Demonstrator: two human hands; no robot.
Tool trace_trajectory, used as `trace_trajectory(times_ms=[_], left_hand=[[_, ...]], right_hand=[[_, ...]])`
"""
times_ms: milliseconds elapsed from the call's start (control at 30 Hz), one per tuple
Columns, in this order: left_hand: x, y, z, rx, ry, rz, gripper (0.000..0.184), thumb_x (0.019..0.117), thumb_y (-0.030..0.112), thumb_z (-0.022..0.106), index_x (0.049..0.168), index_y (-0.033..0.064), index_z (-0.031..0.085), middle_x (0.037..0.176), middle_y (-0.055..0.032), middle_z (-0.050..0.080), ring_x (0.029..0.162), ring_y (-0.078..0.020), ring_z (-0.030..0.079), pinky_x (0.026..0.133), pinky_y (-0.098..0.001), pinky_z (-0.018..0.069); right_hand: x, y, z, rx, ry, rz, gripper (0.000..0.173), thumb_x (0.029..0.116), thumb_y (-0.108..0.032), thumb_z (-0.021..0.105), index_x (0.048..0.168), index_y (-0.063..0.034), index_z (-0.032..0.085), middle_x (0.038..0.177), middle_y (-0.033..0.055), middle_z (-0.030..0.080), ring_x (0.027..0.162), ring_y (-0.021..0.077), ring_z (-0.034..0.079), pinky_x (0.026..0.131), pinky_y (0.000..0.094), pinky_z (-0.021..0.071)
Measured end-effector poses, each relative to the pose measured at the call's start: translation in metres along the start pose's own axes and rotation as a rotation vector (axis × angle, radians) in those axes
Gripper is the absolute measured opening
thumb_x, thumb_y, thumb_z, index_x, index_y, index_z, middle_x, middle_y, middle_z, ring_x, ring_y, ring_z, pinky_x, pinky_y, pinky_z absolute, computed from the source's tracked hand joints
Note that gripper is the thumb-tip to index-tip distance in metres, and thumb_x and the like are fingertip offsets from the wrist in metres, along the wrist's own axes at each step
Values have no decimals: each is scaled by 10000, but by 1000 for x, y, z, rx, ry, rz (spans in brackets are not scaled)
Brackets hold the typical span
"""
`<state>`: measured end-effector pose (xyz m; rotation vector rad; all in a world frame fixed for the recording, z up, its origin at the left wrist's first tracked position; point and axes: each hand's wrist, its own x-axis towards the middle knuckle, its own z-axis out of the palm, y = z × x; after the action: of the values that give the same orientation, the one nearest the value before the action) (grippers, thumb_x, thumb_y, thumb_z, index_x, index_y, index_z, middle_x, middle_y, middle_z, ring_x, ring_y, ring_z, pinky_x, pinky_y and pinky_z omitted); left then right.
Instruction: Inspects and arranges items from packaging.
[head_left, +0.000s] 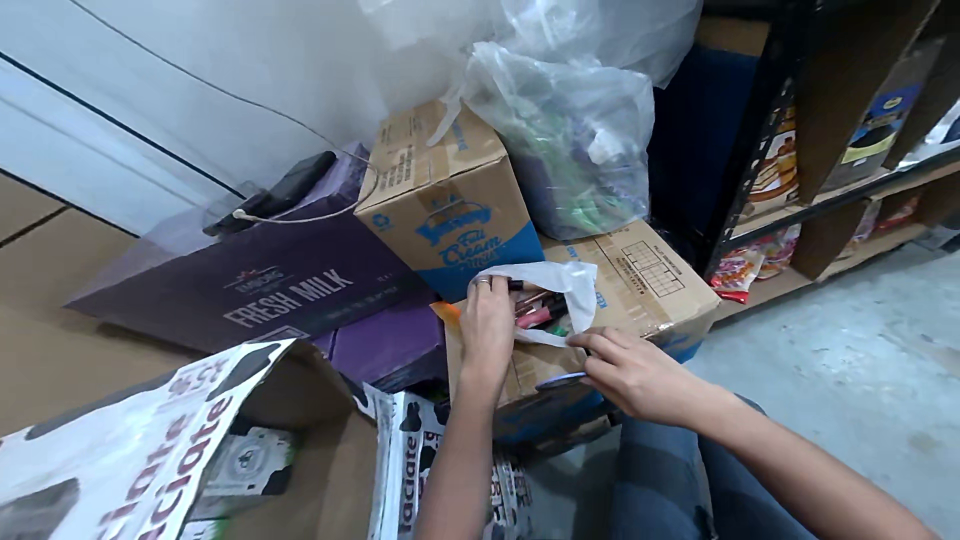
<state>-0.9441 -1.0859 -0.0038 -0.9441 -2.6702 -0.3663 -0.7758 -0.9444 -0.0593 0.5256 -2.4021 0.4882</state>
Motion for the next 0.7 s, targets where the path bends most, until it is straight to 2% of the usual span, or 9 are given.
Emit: trace_trajectory(times_ms=[100, 233, 333, 400, 500, 567, 633, 700], left_hand=[[0, 2, -1, -37, -55, -36, 310, 991, 138, 646, 1196, -94, 645, 1249, -330, 617, 1162, -489, 623, 958, -599, 509], [-9, 1, -10, -46, -176, -7, 303, 1013, 213, 631, 1198, -13, 711, 1326, -337, 576, 1260, -498, 553, 1017, -607, 467], [-11, 1, -8, 26, -173, 12, 273, 1025, 188, 605, 1210, 24, 722, 1339, -340, 566, 1290, -513, 522, 1007, -602, 474], [-8, 3, -8, 71, -204, -6, 264, 1013, 145, 612, 1226, 20, 707, 1370, -331, 548, 1323, -505, 495, 1024, -596, 464], [-3, 3, -10, 80, -228, 19, 262, 997, 114, 624, 1206, -25, 698, 1385, -337, 535, 1340, -511, 476, 1037, -604, 452], [-2, 0, -10, 62, -213, 54, 284, 991, 98, 616, 1214, -67, 677, 1390, -342, 531, 1343, -520, 471, 1038, -609, 449], [-2, -9, -7, 9, -187, 104, 323, 987, 130, 634, 1208, -104, 662, 1391, -344, 533, 1331, -530, 482, 1037, -628, 449], [-2, -17, -6, -42, -190, 147, 329, 998, 162, 632, 1176, -114, 662, 1390, -333, 541, 1320, -520, 500, 1048, -632, 443]], right_hand=[[-3, 0, -2, 14, 3, 11, 218, 1025, -177, 564, 931, -12, 671, 1302, 184, 666, 1169, 340, 664, 912, 434, 569], [-6, 0, -2, 24, -1, 13, 219, 1025, -172, 564, 925, -6, 666, 1340, 187, 650, 1199, 345, 655, 920, 445, 566], [-6, -2, -2, 33, -4, 20, 233, 1036, -182, 557, 938, -2, 668, 1390, 195, 619, 1228, 350, 640, 928, 447, 566], [-4, -5, -6, 32, 63, 19, 241, 1039, -185, 549, 917, -9, 660, 1379, 196, 625, 1200, 333, 657, 908, 421, 575], [-2, -10, -25, 113, 308, 59, 276, 1061, -167, 481, 897, 2, 626, 1252, 194, 687, 1124, 261, 684, 925, 348, 558], [3, -16, -48, 217, 488, 115, 299, 1073, -150, 450, 943, 46, 635, 1133, 186, 702, 1099, 174, 665, 962, 269, 520], [8, -21, -74, 287, 607, 167, 330, 1093, -177, 435, 980, 57, 639, 1049, 123, 687, 1049, 43, 635, 942, 189, 502], [12, -24, -97, 326, 662, 189, 326, 1095, -206, 439, 990, 22, 647, 1010, 39, 674, 1006, -25, 626, 910, 174, 525]])
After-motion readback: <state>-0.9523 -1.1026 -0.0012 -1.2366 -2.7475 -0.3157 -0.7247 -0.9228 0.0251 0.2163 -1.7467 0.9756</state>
